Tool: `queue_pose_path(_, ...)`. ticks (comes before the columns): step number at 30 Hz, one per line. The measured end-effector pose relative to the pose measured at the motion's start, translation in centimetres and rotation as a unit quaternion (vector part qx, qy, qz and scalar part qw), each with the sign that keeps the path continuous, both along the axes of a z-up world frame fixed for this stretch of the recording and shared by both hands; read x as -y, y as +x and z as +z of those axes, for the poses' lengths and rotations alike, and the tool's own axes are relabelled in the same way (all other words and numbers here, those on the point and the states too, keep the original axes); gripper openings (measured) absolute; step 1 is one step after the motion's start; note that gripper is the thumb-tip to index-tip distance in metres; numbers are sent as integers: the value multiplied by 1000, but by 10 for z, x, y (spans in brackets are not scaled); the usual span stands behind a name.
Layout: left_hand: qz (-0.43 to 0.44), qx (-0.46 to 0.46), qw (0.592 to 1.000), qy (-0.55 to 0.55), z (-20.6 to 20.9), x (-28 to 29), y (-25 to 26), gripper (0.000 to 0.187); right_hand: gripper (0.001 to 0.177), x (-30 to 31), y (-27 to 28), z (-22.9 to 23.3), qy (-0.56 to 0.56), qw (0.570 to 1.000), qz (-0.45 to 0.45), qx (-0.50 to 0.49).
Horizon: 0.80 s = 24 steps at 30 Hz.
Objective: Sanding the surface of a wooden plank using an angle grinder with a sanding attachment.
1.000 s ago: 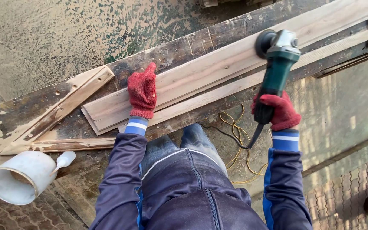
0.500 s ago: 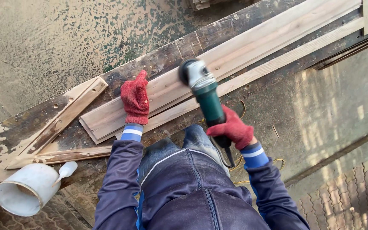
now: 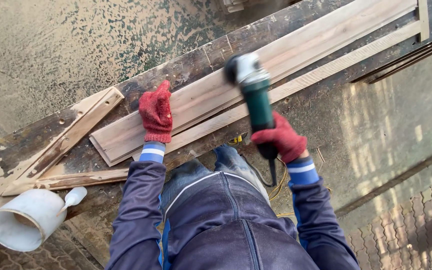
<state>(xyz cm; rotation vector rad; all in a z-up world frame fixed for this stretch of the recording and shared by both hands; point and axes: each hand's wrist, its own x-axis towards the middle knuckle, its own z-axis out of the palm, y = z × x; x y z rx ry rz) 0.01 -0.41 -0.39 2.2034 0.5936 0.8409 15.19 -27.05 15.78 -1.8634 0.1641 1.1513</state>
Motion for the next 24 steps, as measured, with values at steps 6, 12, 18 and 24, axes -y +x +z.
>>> queue_pose_path(6,9,-18,1000,18,-3,1,-1,47,36,41,51,10,65,983,-159,57)
queue_pose_path(12,8,-27,999,27,6,1,0,47,39,61,32,0,81,982,-159,63)
queue_pose_path(18,17,9,1000,1,-7,2,4,44,54,55,-19,-12,42,994,-91,43)
queue_pose_path(24,45,39,998,-4,-17,-5,-2,37,59,23,-50,-27,23,998,47,33)
